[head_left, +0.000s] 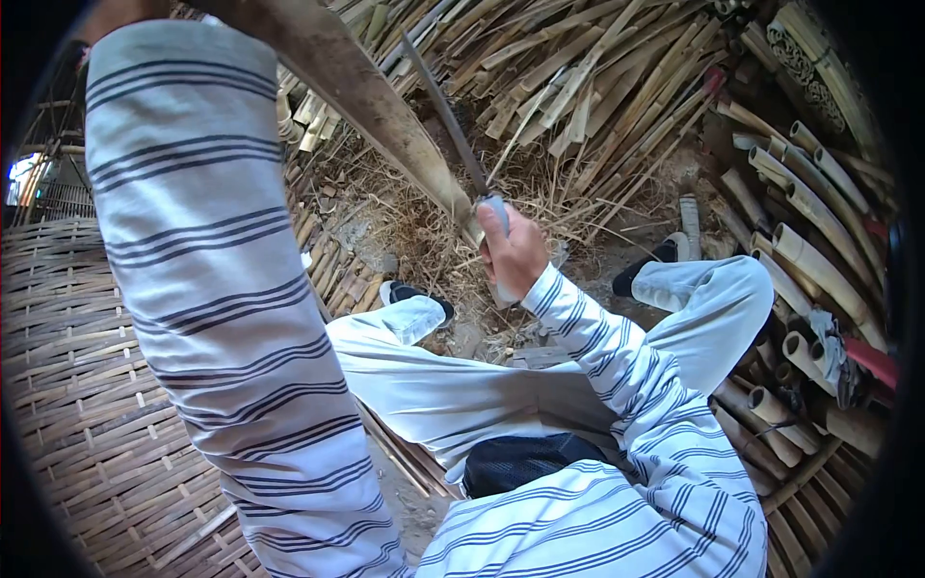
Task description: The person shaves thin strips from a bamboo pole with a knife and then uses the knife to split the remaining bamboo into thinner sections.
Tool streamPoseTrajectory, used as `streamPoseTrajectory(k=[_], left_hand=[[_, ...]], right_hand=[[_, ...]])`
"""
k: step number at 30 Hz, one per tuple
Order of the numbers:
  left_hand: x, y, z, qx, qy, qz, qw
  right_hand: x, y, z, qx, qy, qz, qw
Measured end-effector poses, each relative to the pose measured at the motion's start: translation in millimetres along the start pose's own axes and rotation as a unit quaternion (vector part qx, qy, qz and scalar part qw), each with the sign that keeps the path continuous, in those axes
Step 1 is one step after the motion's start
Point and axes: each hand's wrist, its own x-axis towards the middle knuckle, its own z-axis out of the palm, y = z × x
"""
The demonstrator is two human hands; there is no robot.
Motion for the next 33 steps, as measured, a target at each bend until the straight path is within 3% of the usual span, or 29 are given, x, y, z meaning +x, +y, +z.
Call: streamPoseTrajectory(k=[4,6,8,11,14,18,20,21,24,27,31,33], left_hand=[[-6.2,0.8,3.3,-0.009,-0.028,-0.019,0.999],[-12.3,4.5,3.1,-0.018,-0.053,-0.035,0.998],[-18.7,10.9,-0.5,-0.026,-0.080,-0.052,0.995],[-13.9,3.8,-10.4,-0.041,-0.144,-0.093,0.984],[3.2,-19.5,-17.2,-0.048,-0.208,-0.147,0.966],[7.5,-47.2,-8.1,0.023,-0.149,-0.128,0.980],[-13.3,-13.7,-16.5,0.032,-0.128,-0.071,0.989],[-8.5,-14.9,-21.3,0.024,-0.154,-0.091,0.984],[-0.2,-28.8,-19.9,0.037,-0.167,-0.132,0.976],[8.2,-29.4,-21.5,0.028,-0.175,-0.172,0.969],[7.3,-56.6,-16.6,-0.019,-0.042,-0.041,0.998],[7.6,-38.6,-13.3,-0.041,-0.020,-0.066,0.997]], right_hand=[[-22.1,51.5,8.8,-0.109,-0.001,0.028,0.994],[-27.0,128.9,9.1,-0.161,-0.018,0.126,0.979],[-26.6,208.6,6.1,-0.194,-0.040,0.283,0.938],[-26.7,225.4,9.1,-0.190,0.025,0.372,0.908],[-9.5,169.5,-1.1,-0.156,-0.005,0.280,0.947],[-4.1,120.4,-4.6,-0.134,0.046,0.179,0.974],[-8.2,97.5,-7.1,-0.122,0.066,0.132,0.982],[-7.5,91.6,-8.4,-0.113,0.063,0.143,0.981],[-8.6,93.9,-6.7,-0.120,0.119,0.045,0.985],[-4.5,101.3,-10.9,-0.102,0.027,0.150,0.983],[-6.9,127.4,9.9,-0.084,0.006,0.190,0.978],[-12.6,133.9,15.1,-0.065,0.013,0.193,0.979]])
